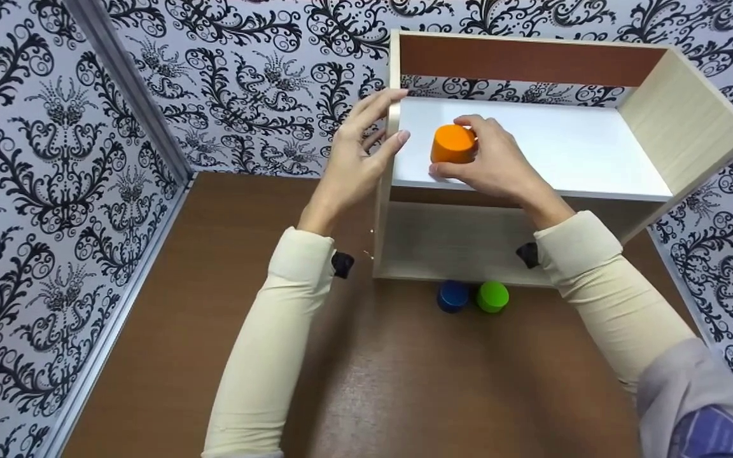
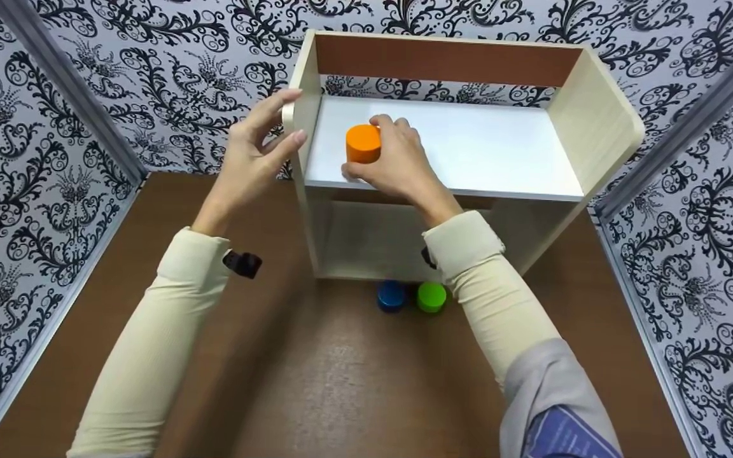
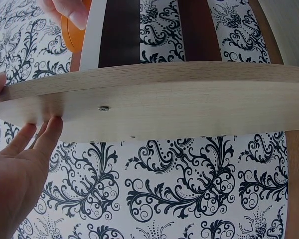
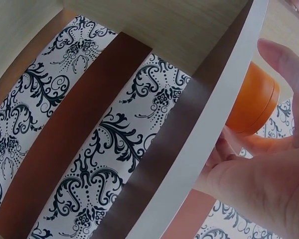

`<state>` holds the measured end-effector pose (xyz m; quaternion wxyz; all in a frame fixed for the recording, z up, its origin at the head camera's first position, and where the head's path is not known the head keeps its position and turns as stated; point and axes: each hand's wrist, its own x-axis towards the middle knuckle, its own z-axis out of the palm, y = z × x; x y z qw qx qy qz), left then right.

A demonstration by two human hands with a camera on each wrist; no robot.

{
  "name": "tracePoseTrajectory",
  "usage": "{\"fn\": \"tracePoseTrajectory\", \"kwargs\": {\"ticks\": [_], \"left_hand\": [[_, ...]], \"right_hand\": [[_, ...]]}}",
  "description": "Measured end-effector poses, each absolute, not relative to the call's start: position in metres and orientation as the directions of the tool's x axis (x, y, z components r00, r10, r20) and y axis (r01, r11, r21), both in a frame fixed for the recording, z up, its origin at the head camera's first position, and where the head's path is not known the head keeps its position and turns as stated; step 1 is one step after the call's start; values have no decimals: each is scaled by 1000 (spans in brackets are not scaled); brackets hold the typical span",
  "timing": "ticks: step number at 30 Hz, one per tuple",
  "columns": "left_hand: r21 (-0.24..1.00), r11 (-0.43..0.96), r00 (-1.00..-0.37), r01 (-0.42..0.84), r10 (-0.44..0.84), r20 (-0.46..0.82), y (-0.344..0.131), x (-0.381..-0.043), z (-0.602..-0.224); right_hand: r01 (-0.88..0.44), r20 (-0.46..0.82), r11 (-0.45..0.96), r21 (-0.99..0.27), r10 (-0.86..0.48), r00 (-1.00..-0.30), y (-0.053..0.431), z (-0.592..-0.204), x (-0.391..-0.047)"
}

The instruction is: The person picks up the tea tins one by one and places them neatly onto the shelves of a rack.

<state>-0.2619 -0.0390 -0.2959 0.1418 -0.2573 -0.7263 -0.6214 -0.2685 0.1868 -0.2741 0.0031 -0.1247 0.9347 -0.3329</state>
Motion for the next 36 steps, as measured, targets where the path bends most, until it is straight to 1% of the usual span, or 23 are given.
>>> {"fn": "tracePoseTrajectory", "kwargs": {"ticks": [9,18,36], "left_hand": [[833,93,-830,546,194,522,-39,-262,-295],[830,92,-827,551,194,528,-39,-262,-296],[825,103,-824,555,198,530,-39,-261,-295]], "right_hand": [[-254,115,740,-623,-235,-965,193,-273,-262],[-298,178,721,-625,-240,-954,199,-272,-252],[-325,227,727,-605,-233,-946,208,-278,-234]]}}
